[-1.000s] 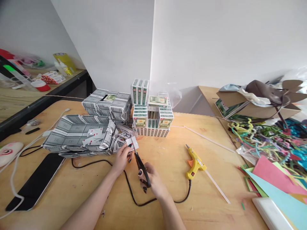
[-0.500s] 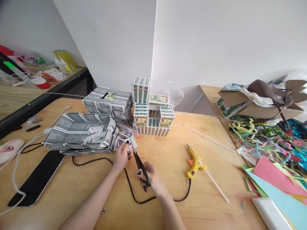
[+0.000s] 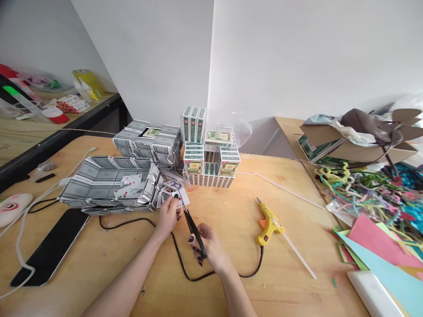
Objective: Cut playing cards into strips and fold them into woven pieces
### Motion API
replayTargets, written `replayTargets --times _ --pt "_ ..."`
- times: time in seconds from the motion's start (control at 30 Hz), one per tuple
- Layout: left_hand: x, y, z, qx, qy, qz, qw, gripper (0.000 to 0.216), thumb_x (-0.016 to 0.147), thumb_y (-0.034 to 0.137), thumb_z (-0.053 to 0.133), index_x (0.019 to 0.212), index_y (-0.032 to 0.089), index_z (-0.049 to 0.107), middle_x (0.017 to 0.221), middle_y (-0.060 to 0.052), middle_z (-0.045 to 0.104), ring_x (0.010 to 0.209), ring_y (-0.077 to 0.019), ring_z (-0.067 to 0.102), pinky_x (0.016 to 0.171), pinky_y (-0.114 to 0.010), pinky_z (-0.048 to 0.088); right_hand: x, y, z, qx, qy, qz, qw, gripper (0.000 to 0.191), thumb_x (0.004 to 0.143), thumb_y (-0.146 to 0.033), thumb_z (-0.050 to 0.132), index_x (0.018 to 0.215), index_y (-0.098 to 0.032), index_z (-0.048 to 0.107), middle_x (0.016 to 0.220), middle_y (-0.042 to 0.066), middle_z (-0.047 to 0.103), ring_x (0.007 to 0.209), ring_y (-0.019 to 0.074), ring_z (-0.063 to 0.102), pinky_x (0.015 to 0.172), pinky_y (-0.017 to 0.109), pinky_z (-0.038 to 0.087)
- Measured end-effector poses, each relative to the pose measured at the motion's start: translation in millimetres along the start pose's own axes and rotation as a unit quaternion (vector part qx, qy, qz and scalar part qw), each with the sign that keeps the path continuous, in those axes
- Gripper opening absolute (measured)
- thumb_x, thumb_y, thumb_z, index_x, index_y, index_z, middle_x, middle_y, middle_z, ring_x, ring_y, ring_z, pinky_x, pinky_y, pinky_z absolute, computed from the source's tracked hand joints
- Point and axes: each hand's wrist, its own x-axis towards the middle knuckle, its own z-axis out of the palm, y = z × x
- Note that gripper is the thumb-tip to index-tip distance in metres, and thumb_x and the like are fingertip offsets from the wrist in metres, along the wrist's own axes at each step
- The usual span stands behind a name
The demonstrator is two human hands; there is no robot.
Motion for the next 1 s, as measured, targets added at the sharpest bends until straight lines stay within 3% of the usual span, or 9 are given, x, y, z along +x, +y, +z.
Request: replayTargets --times 0.33,1.0 --pt "-1 4 0 0.01 0.0 0.0 1.0 0.015 0.075 0.026 0.039 0.062 0.019 0.037 0.043 0.009 0.036 0.034 -0.0052 0.031 0.036 -0.017 0.025 -2 -6 6 0.001 0.006 0.007 1.0 0.047 0.058 -0.054 0.066 0.068 -0.019 0.037 0.049 -0.009 0.04 0.031 0.0017 0.028 0.029 0.016 0.022" --pt "-2 8 1 -0.001 -0.001 -0.016 1.0 0.015 0.074 0.027 0.039 0.061 0.019 0.035 0.043 0.009 0.035 0.034 -0.0049 0.03 0.036 -0.017 0.024 -4 -10 14 0.001 0.037 0.009 0.999 0.04 0.063 -0.043 0.066 0.065 -0.02 0.034 0.045 -0.011 0.039 0.031 0.0004 0.026 0.03 0.014 0.022"
